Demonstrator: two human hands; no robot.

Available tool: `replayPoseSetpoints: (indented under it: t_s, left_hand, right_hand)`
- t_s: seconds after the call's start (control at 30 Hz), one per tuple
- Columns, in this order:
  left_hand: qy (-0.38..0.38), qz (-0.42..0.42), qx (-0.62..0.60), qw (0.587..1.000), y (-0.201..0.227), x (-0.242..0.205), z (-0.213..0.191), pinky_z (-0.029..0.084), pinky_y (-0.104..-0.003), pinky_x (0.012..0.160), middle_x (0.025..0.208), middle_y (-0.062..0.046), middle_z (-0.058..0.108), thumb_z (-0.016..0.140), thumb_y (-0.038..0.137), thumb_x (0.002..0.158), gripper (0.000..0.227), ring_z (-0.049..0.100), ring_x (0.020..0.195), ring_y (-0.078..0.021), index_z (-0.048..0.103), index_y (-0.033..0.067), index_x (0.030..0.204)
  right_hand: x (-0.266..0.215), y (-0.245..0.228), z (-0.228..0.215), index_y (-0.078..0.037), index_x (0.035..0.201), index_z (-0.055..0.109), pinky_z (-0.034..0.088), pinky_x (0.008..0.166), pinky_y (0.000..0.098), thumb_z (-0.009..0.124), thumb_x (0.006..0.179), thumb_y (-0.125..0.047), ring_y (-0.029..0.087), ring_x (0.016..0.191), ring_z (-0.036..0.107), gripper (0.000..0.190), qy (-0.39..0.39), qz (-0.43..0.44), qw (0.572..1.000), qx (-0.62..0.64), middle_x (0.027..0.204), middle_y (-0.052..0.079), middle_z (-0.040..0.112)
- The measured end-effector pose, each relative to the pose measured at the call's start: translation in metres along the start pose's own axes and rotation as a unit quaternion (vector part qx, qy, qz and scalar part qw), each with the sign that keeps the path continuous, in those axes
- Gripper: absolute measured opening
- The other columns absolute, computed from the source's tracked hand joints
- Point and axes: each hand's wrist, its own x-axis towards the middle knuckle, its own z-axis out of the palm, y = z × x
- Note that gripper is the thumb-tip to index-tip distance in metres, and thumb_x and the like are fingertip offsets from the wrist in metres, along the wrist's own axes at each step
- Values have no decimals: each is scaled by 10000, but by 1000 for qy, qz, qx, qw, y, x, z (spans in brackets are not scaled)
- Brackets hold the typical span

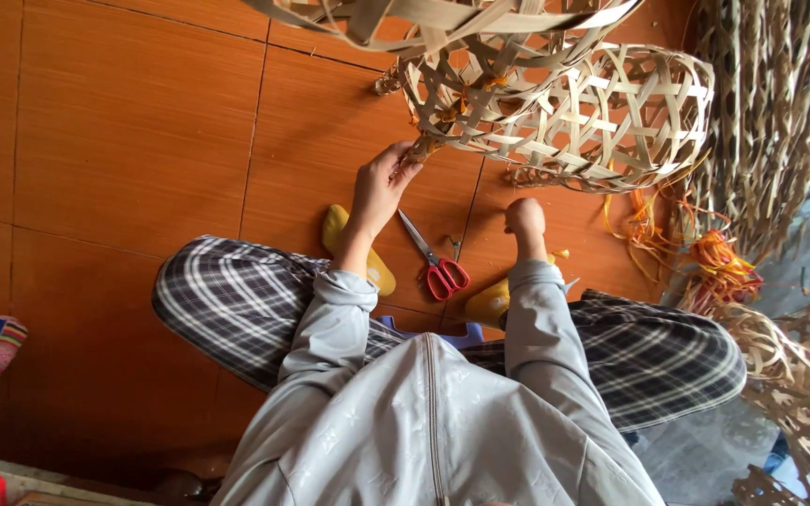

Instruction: Weaving bamboo strips to build a decorative structure and trimming excess materials with scissors.

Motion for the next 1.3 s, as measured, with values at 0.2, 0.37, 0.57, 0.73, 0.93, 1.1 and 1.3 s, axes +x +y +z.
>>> replayPoseSetpoints:
  t_s: [0.2, 0.37, 0.57, 0.73, 0.93, 1.1, 1.3]
  left_hand:
    - [9, 12, 42, 999, 4, 2, -1, 576, -313, 701, 1041, -70, 773, 687, 232, 1008, 274, 752, 872, -179, 659, 79, 1234]
    - [34, 26, 51, 998, 5, 2, 5, 569, -321, 679, 973, -78, 772, 705, 226, 1000, 249, 748, 821, -187, 669, 68, 1189]
    - [82, 39, 64, 994, 3, 0, 12, 559, -327, 655, 913, -85, 770, 740, 206, 971, 240, 747, 764, -199, 678, 57, 1148]
    - [61, 52, 26, 996, 8, 3, 6, 572, -325, 676, 964, -99, 765, 714, 177, 991, 243, 756, 792, -206, 651, 49, 1187]
    - [42, 56, 80, 994, 18, 4, 7, 553, -358, 684, 947, -123, 756, 704, 171, 1014, 195, 730, 817, -253, 665, 46, 1158]
    - [37, 28, 62, 997, 17, 1, 9, 563, -348, 661, 927, -111, 757, 709, 198, 1001, 205, 751, 783, -233, 661, 49, 1133]
    - [40, 51, 55, 996, 20, 1, 3, 569, -349, 688, 945, -118, 753, 694, 175, 1011, 200, 753, 806, -238, 658, 35, 1150]
  right_hand:
    - [-104, -46, -70, -86, 1306, 465, 577, 801, 338, 875, 712, -7, 163, 994, 607, 726, 263, -242, 798, 485, 1152, 36, 577]
    - [-50, -17, -51, -48, 1237, 594, 554, 887, 293, 797, 919, -7, 139, 1040, 630, 380, 182, -266, 753, 573, 1134, 46, 653]
    - [-53, -23, -54, -52, 1192, 600, 550, 886, 265, 745, 920, 15, 106, 1011, 639, 315, 175, -291, 716, 610, 1084, -3, 659]
    - [-45, -21, -61, -48, 1184, 603, 533, 845, 271, 743, 947, 7, 105, 948, 615, 281, 187, -283, 734, 589, 1027, 2, 650]
    - [-47, -26, -71, -61, 1139, 601, 533, 811, 268, 740, 957, -6, 99, 915, 626, 236, 200, -278, 745, 572, 992, -5, 652]
    - [-40, -17, -54, -52, 1140, 611, 520, 820, 275, 737, 988, 0, 101, 924, 607, 204, 190, -281, 757, 558, 1012, -9, 649]
    - [-55, -26, -59, -62, 1173, 595, 556, 860, 280, 716, 964, 35, 93, 942, 621, 260, 171, -280, 738, 590, 1019, -8, 638]
